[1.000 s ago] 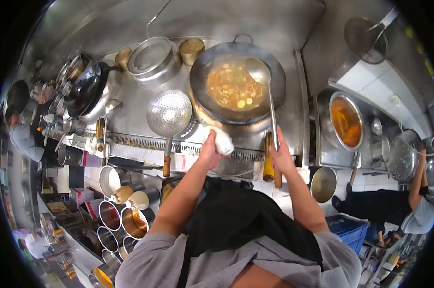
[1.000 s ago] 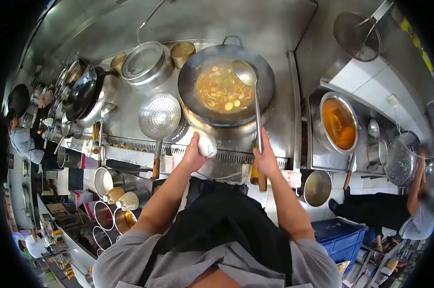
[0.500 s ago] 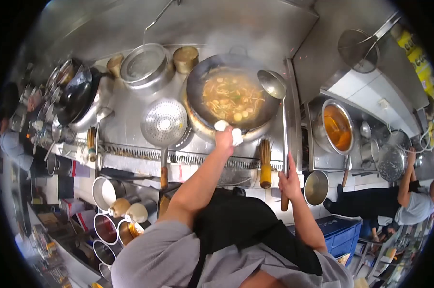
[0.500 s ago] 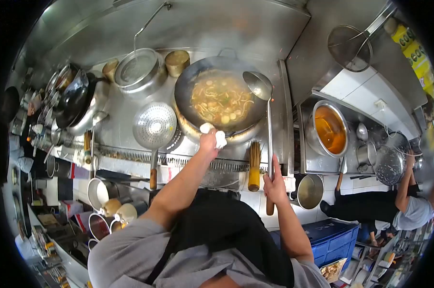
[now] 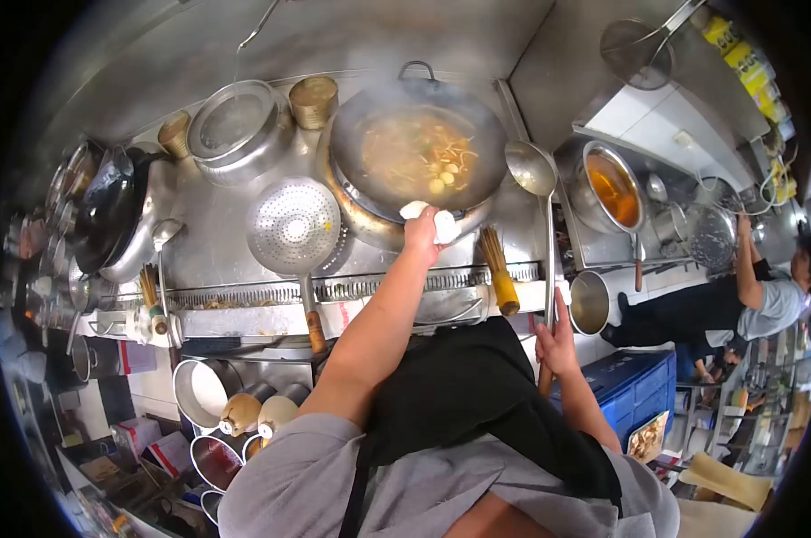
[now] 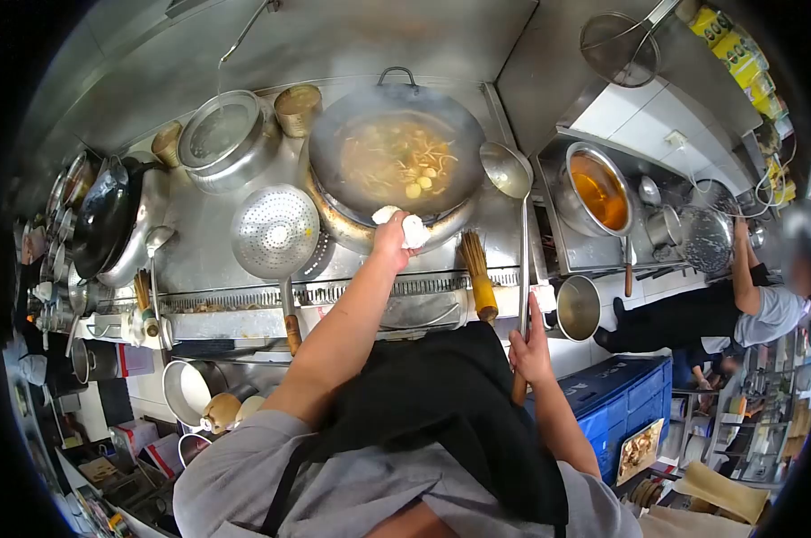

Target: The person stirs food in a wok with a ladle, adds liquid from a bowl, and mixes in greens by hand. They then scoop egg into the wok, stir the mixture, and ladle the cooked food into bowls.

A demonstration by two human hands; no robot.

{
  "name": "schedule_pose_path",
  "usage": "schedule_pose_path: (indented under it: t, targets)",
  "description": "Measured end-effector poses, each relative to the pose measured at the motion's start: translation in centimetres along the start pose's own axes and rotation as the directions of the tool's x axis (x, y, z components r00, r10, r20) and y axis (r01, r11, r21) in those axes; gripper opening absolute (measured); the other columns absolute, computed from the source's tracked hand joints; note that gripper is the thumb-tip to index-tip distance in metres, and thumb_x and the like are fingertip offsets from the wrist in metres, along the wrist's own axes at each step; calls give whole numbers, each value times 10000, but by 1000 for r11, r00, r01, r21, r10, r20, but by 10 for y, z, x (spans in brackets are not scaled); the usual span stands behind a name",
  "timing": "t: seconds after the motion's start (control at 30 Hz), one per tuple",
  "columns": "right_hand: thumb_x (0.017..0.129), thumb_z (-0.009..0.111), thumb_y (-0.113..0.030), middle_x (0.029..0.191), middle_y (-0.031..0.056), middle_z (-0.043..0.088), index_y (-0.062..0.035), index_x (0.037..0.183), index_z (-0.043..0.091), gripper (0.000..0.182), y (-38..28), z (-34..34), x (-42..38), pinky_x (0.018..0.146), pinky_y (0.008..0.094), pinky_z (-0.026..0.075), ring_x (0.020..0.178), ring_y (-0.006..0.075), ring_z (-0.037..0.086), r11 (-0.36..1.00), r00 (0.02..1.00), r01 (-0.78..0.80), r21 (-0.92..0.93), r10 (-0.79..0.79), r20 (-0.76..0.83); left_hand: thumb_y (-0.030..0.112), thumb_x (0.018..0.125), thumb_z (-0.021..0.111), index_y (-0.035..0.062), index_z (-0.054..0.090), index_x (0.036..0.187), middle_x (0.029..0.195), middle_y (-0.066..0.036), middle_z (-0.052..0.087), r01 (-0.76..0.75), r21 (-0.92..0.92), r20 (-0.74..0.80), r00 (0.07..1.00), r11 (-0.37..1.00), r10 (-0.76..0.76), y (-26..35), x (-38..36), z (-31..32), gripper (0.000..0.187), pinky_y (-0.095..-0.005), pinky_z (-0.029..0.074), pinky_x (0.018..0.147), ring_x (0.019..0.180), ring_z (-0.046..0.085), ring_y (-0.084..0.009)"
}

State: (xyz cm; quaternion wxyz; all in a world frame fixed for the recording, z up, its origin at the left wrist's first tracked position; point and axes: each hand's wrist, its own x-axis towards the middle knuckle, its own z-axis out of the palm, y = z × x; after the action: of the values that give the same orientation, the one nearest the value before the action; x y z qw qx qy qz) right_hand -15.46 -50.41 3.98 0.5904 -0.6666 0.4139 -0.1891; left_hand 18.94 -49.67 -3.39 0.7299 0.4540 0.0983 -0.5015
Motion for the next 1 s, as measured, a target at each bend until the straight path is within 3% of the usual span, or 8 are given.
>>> schedule_pose_path:
  t: [0.23, 0.27, 0.5, 0.6, 0.77, 0.83, 0.97, 1.0]
  targets:
    - [910, 456, 54, 672, 9, 502, -207, 1564, 89, 794, -23, 5, 14, 379, 259, 394, 421, 82, 414, 998, 999, 51, -32, -51, -17, 406, 923, 595, 119, 608, 1074, 919, -61, 688, 27, 87, 46, 998, 996, -31, 3, 0, -6, 324, -447, 547, 609, 793, 688, -254]
    - [911, 461, 51, 675, 10, 502, -212, 1564, 90, 796, -23, 7, 15, 379, 260, 394, 423, 82, 415, 999, 999, 39, -26, -39, -24, 507, 909, 613, 122, 592, 1112, 950, -75, 687, 47, 58, 71, 996, 997, -51, 1, 1, -9, 436, -451, 553, 619, 790, 688, -255]
    - [900, 453, 44, 676, 7, 465, -232, 1563, 87, 806, -19, 13, 12, 374, 257, 392, 422, 82, 409, 999, 999, -27, -42, 25, -49, 525, 854, 692, 126, 558, 1178, 982, -78, 674, 88, -113, 1, 996, 990, -89, 15, -7, 4, 532, -466, 573, 668, 807, 688, -252]
    - [894, 452, 53, 686, 14, 475, -241, 1562, 73, 822, -18, 17, 23, 371, 253, 393, 422, 82, 407, 999, 997, -48, -8, 48, -54, 309, 908, 678, 95, 576, 1149, 978, -81, 672, 42, -103, -23, 999, 994, -45, 8, 3, 5, 339, -443, 588, 673, 831, 694, -243]
    - [917, 472, 24, 858, 42, 554, -222, 1560, 69, 797, -3, 22, 26, 371, 241, 408, 421, 78, 437, 1000, 992, -6, 9, 7, -127, 141, 901, 592, 70, 594, 1097, 962, -85, 668, 65, -24, -122, 990, 998, -67, 7, 9, 15, 209, -445, 588, 659, 805, 692, -245]
    - [919, 465, 19, 831, 35, 536, -215, 1559, 70, 788, -9, 24, 21, 371, 245, 408, 421, 82, 438, 998, 993, -2, 70, 11, -118, 52, 804, 638, 2, 614, 937, 828, -100, 644, -31, -17, -174, 984, 999, 28, 3, 7, 14, 144, -425, 562, 553, 651, 664, -262]
    - [891, 450, 40, 664, 23, 461, -238, 1562, 82, 814, -34, 15, 2, 377, 272, 415, 418, 103, 419, 971, 998, -49, 236, 59, -37, 6, 802, 618, -58, 589, 915, 817, -127, 627, -132, -79, -94, 988, 988, 125, 9, -4, -11, 133, -428, 566, 544, 635, 659, -264]
    - [897, 467, 26, 651, 21, 446, -233, 1561, 106, 799, -40, 13, -4, 378, 275, 417, 417, 101, 418, 945, 998, -63, 320, 69, -9, 31, 835, 598, -25, 576, 947, 818, -126, 629, -135, -50, -66, 989, 990, 132, 10, -12, -20, 127, -436, 566, 524, 635, 660, -265]
